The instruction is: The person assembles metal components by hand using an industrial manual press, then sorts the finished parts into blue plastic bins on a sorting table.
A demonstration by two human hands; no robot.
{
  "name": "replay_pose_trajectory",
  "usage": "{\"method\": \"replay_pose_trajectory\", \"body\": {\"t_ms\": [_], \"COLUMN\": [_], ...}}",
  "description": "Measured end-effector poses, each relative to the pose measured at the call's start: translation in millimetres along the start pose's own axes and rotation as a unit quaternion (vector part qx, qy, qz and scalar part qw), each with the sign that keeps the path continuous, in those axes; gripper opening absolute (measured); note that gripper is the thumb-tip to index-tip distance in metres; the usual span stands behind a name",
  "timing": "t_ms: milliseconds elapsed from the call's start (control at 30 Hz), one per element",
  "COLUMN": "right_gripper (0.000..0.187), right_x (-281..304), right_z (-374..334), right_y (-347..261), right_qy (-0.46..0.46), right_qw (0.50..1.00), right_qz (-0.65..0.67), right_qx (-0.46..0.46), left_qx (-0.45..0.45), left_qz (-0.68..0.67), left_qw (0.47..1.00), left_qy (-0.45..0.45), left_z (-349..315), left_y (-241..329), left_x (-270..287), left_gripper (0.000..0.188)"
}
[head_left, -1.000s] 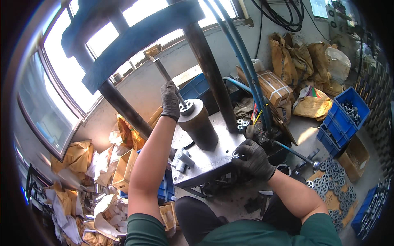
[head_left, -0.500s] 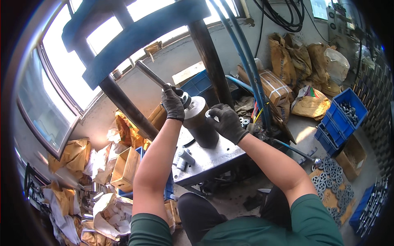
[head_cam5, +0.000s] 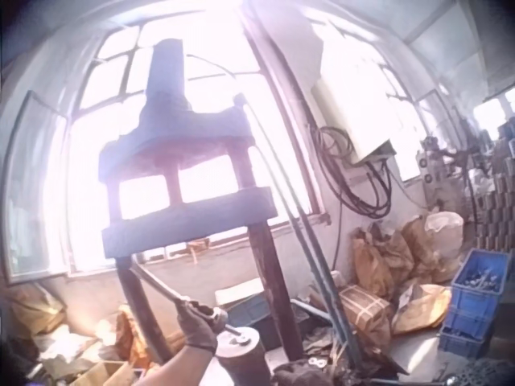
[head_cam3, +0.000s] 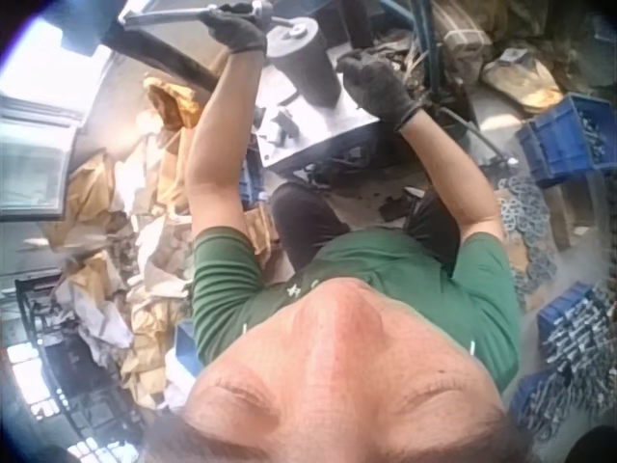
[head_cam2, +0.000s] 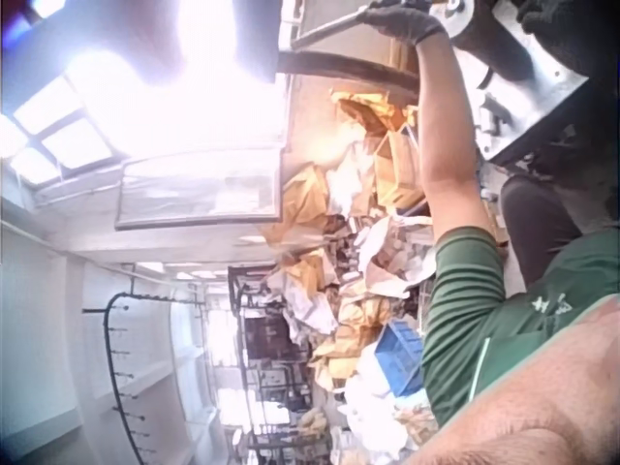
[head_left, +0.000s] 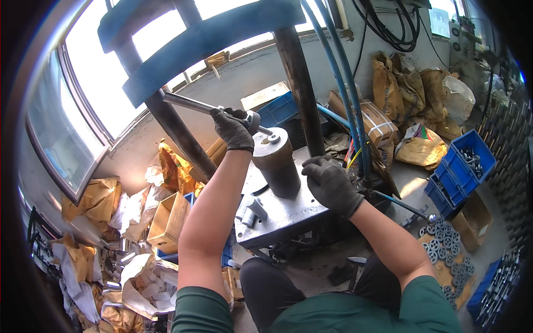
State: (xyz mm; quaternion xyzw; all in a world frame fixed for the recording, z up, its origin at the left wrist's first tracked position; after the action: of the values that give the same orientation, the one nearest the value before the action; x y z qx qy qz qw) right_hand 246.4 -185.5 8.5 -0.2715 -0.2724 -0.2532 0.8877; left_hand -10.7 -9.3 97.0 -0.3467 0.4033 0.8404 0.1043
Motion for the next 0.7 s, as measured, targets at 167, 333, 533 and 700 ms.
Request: {"method": "replay_pose_trajectory", "body": {"t_ms": [167,333,533,700], "right_gripper": [0.018,0.023,0.014,0.010], "right_x": [116,185,189,180], "right_z": [-79,-126,-141,-73], "right_y": [-46,-28,0,40], "right_qy": [-0.167,-0.349,-0.271,-0.083], "right_qw": [0.966,0.874,0.918,0.940], "right_qz": [-0.186,-0.337,-0.286,-0.328], "right_qx": [0.068,-0.027,-0.047,0.044], "left_qx": [0.031,0.028,-0.003,-0.020], "left_qz": [0.057,0.073,0.124,0.130], "left_qw": [0.998,0.994,0.986,0.981], "left_qy": [-0.025,-0.072,-0.111,-0.146], "left_z": [-8,-17,-8,-5], "left_y": [-13,-17,-27,-31], "left_x": [-8,-22,-30,-36], "left_gripper": [0.048,0.052,0.053,0.054]}}
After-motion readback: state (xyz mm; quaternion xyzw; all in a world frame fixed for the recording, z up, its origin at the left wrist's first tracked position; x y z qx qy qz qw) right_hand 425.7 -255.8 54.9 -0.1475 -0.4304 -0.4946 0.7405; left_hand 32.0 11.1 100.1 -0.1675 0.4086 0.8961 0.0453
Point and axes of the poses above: each hand's wrist, its own z-axis towards the middle knuckle, its own x-axis out of the back of the hand, y = z × x, the point moved 5 cm from there along z, towards the middle knuckle, and after that the axes turned 7 degrees about -y, right-handed, at the moved point
